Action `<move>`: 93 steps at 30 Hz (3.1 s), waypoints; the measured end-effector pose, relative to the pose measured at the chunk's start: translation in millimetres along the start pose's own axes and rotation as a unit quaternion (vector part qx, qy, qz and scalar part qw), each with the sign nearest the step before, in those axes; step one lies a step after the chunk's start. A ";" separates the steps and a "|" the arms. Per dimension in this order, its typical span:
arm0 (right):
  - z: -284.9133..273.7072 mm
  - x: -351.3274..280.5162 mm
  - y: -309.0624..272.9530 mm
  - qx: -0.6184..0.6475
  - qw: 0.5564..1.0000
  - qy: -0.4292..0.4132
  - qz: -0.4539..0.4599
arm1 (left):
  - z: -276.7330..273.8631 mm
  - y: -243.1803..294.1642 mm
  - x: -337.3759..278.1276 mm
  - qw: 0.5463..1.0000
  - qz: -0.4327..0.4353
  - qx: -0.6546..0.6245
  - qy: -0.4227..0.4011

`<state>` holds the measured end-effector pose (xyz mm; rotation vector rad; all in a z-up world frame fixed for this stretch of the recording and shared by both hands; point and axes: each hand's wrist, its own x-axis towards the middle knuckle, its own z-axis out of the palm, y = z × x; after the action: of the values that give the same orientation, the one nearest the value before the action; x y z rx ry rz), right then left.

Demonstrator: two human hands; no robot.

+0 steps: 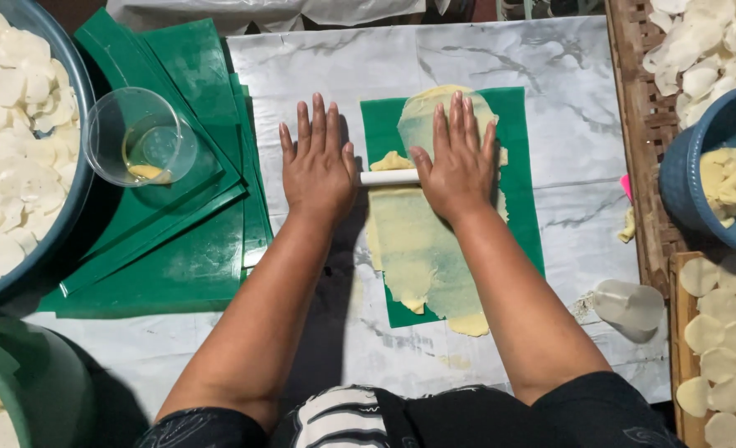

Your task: Flattening dough into thin sheets on a plastic mat using a rolling pin.

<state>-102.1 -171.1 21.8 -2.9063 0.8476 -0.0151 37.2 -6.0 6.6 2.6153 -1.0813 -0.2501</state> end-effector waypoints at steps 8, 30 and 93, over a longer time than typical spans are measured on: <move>22.2 -4.2 5.9 -0.001 1.000 0.000 0.021 | 12.4 -3.4 0.8 1.000 -0.003 0.009 -0.009; -3.6 16.1 -3.5 -0.007 0.998 -0.038 0.044 | 10.4 2.4 14.3 0.999 -0.026 0.008 0.019; 31.0 -136.1 16.6 0.001 0.999 0.049 -0.014 | 35.8 27.5 -141.3 0.999 0.025 0.022 -0.012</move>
<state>-224.5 -108.7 -7.8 -2.9364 0.8223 -0.1624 -89.8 68.6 -11.2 2.6260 -1.1706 -0.2496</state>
